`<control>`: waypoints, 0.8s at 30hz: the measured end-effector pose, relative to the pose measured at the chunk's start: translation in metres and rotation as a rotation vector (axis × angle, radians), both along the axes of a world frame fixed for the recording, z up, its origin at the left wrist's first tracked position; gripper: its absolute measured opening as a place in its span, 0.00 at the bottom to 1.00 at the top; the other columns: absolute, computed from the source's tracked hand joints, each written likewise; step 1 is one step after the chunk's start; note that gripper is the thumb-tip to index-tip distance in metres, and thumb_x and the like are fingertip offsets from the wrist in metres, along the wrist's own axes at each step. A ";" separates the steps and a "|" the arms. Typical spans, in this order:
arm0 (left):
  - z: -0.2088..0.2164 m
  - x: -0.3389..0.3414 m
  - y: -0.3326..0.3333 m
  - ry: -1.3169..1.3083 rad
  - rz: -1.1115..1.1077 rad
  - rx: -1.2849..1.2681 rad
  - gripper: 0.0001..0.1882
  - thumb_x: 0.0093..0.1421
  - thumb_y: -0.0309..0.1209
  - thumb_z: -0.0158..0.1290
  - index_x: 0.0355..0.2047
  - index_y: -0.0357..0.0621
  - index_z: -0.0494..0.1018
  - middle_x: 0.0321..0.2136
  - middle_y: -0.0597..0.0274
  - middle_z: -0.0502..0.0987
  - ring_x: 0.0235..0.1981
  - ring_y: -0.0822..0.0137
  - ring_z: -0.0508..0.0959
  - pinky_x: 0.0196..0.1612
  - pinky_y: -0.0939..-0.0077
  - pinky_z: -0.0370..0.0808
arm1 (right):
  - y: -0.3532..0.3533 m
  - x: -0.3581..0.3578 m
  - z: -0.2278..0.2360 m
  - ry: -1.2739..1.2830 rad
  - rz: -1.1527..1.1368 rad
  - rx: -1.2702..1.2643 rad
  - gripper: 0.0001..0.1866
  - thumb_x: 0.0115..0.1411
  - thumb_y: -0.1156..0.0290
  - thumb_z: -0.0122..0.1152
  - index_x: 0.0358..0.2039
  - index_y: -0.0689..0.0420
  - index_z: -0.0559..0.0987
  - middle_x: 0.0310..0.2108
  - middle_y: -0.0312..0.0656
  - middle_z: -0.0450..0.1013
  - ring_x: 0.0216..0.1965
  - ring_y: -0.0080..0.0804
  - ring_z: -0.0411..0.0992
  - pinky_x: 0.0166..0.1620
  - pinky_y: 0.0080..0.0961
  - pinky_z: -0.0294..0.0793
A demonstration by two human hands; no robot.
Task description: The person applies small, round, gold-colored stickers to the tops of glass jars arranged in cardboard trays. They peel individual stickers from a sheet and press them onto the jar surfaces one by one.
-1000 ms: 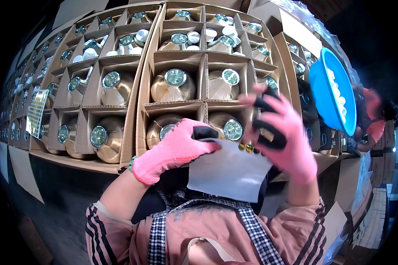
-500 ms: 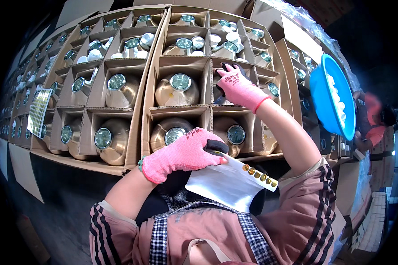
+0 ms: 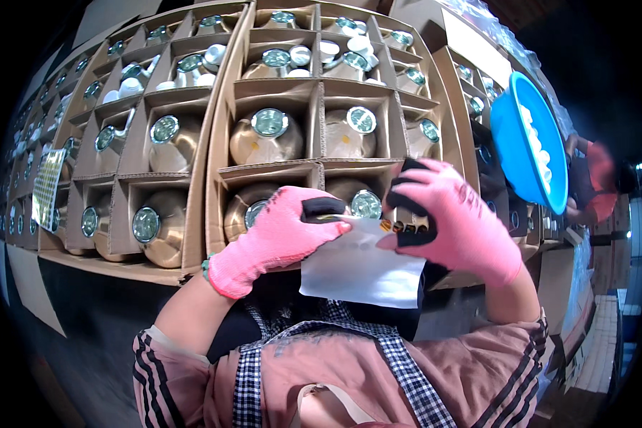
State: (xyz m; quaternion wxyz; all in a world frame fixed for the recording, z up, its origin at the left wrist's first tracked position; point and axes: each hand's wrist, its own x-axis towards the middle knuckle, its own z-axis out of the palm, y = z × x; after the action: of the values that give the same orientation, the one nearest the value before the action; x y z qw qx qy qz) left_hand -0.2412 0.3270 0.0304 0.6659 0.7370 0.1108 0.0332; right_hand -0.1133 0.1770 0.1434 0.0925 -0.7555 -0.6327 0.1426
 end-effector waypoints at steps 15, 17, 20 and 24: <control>-0.007 0.004 -0.001 -0.128 0.023 0.084 0.10 0.47 0.27 0.60 0.29 0.37 0.75 0.26 0.63 0.77 0.29 0.77 0.74 0.35 0.82 0.72 | -0.012 -0.002 -0.025 -0.048 -0.124 0.100 0.06 0.43 0.73 0.58 0.24 0.58 0.73 0.25 0.44 0.69 0.34 0.42 0.68 0.43 0.35 0.63; -0.003 0.004 -0.001 -0.079 0.023 0.055 0.10 0.47 0.27 0.60 0.29 0.37 0.75 0.27 0.63 0.77 0.29 0.77 0.74 0.36 0.82 0.72 | -0.011 -0.005 -0.024 -0.120 -0.122 0.140 0.06 0.43 0.75 0.60 0.23 0.58 0.73 0.25 0.43 0.69 0.35 0.42 0.68 0.46 0.35 0.63; -0.006 0.003 -0.002 -0.126 0.088 0.069 0.15 0.46 0.34 0.61 0.30 0.36 0.75 0.26 0.54 0.77 0.26 0.68 0.77 0.33 0.77 0.72 | -0.009 -0.009 -0.024 -0.217 -0.098 0.212 0.07 0.42 0.75 0.61 0.24 0.57 0.74 0.25 0.41 0.69 0.38 0.41 0.68 0.49 0.38 0.62; -0.006 0.004 -0.002 -0.114 0.071 0.016 0.15 0.46 0.33 0.61 0.30 0.36 0.75 0.25 0.55 0.77 0.26 0.72 0.76 0.33 0.78 0.72 | -0.011 -0.009 -0.023 -0.301 -0.015 0.215 0.08 0.42 0.74 0.62 0.26 0.55 0.76 0.26 0.38 0.68 0.44 0.39 0.67 0.52 0.42 0.60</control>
State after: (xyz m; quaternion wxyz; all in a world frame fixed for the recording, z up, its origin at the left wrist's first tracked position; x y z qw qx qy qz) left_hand -0.2372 0.3251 0.0241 0.6638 0.7347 0.0987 0.0995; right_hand -0.1222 0.1659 0.1203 0.0782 -0.7589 -0.6452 -0.0412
